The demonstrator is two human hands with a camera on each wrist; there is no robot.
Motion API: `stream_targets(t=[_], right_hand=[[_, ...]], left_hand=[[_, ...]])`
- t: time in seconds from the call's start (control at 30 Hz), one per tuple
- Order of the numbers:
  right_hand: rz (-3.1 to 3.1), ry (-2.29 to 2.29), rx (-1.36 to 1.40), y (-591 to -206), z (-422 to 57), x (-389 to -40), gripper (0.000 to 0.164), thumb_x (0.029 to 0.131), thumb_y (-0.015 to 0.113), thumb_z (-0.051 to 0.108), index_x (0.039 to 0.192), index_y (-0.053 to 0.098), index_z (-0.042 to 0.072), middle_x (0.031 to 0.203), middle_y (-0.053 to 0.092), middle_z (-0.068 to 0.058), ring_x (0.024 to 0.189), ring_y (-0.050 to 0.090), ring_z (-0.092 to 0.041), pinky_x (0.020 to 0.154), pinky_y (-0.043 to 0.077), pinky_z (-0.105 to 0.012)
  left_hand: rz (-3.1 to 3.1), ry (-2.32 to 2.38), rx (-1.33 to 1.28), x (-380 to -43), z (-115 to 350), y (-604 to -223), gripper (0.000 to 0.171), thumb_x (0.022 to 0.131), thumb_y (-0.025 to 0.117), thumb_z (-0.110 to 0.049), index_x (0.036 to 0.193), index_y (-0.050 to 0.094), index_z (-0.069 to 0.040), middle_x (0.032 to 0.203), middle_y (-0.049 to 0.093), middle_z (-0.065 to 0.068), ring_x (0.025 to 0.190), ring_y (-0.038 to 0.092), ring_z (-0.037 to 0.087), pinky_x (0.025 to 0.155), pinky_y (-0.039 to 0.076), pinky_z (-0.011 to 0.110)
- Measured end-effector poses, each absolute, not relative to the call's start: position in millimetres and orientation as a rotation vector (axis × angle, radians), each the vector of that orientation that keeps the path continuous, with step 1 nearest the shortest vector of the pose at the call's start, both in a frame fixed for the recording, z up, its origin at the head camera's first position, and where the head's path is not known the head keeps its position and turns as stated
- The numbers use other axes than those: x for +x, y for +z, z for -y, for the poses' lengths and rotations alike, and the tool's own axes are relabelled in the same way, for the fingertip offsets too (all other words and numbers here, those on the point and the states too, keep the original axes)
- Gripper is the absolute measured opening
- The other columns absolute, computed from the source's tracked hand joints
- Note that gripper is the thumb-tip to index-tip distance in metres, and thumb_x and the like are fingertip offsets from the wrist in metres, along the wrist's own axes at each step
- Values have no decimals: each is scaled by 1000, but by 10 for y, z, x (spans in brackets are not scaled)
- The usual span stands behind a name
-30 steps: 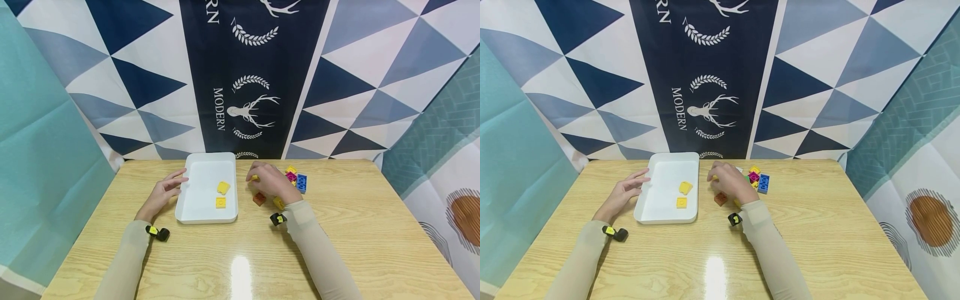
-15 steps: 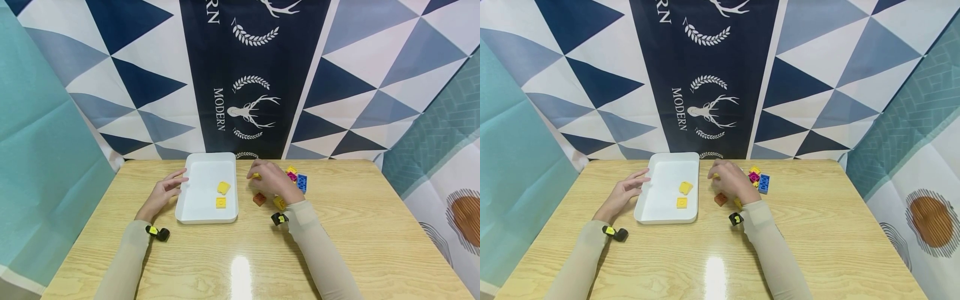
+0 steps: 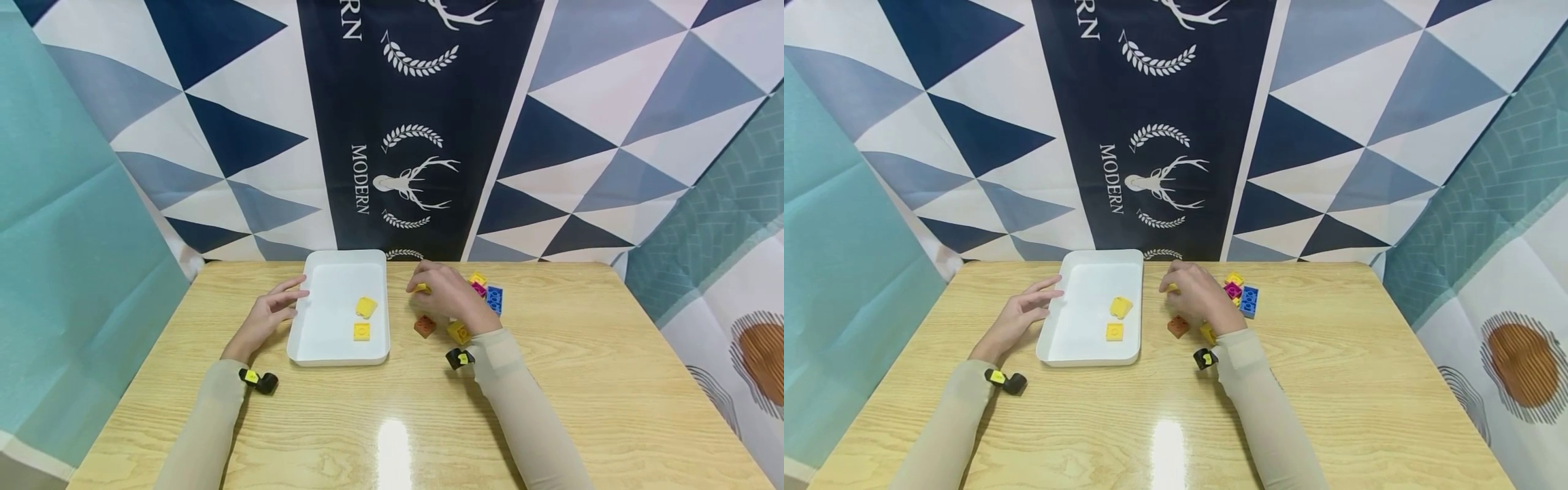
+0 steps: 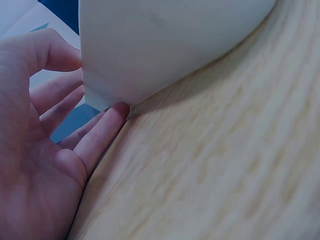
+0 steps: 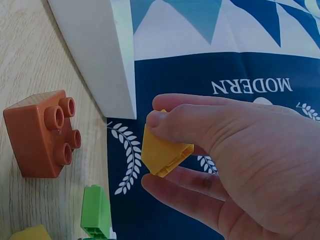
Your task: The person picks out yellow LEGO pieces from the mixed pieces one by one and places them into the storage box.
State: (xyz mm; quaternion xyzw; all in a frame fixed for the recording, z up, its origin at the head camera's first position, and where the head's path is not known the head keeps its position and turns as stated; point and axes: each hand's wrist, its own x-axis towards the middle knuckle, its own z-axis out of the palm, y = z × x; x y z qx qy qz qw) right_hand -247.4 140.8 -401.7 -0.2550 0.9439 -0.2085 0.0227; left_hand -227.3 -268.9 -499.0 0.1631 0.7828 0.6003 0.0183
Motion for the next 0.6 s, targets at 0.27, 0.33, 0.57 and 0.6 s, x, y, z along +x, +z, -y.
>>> stream_targets(t=[0.27,0.33,0.57,0.6], right_hand=[[-2917,-650,-771,-4013,-1412,-2470,19,102,81,10,119,88,12,131,75,-8,122,71,-31,116,64,-51],[-2916,-650,-774,-4016,-1411,-2474,19,102,81,10,119,88,12,131,75,-7,122,71,-31,116,64,-51],[-2917,-647,-787,-4029,-1404,-2487,19,102,82,11,120,88,13,131,75,-7,123,71,-31,117,63,-51],[-2916,-648,-788,-4029,-1402,-2487,19,102,82,11,120,88,13,131,75,-8,123,71,-31,116,64,-50]], left_hand=[[-2433,1865,511,-2276,2678,-4990,42,106,61,7,147,66,13,182,38,25,173,26,46,119,39,0],[-2435,1866,509,-2278,2678,-4993,41,106,61,8,146,66,13,182,38,25,173,26,46,120,40,0],[-2440,1864,508,-2278,2680,-4999,41,106,61,7,146,67,13,181,38,25,173,26,47,119,40,0],[-2440,1864,509,-2278,2681,-4999,41,106,61,7,146,67,13,181,38,25,173,26,47,119,40,0]])
